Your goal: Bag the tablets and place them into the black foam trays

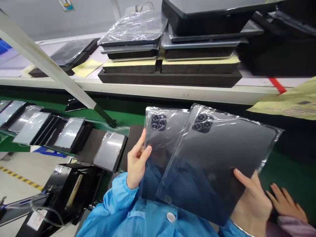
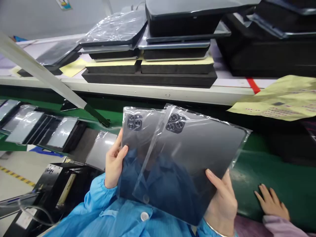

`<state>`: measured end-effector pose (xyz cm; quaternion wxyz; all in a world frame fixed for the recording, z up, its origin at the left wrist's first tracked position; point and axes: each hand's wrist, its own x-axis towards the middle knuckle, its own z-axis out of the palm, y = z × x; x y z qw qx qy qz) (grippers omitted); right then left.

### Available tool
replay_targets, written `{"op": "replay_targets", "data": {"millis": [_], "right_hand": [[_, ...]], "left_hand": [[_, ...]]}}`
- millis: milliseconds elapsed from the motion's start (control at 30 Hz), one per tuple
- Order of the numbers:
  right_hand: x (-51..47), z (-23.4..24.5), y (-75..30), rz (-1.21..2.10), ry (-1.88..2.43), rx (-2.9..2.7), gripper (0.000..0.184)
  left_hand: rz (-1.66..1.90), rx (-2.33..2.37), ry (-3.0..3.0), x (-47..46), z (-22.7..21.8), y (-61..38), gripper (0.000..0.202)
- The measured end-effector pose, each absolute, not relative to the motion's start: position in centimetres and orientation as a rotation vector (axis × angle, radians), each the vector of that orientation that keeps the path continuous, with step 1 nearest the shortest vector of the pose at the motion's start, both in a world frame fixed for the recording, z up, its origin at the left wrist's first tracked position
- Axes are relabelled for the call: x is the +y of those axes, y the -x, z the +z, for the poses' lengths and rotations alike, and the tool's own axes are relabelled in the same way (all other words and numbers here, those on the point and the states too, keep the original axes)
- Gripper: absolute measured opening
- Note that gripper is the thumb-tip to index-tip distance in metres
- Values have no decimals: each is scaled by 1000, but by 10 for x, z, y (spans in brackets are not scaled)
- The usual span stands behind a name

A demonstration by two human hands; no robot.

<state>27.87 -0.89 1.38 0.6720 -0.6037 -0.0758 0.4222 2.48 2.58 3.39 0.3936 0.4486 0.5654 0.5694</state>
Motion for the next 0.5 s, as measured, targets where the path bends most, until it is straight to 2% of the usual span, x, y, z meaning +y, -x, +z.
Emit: {"op": "replay_targets", "data": {"millis": [167,300,500], "right_hand": [[-26,7,-268,1071,1414,-212,70],[-38,6,-266,1008,1425,-254,75],[-41,22,-260,958,1510,-160,64]], "left_hand": [[1354,1365,-1465,18,38,-32,30],[1253,1284,-1708,14,38,-28,31],[1299,1157,-1786,8,35,-25,38]]}}
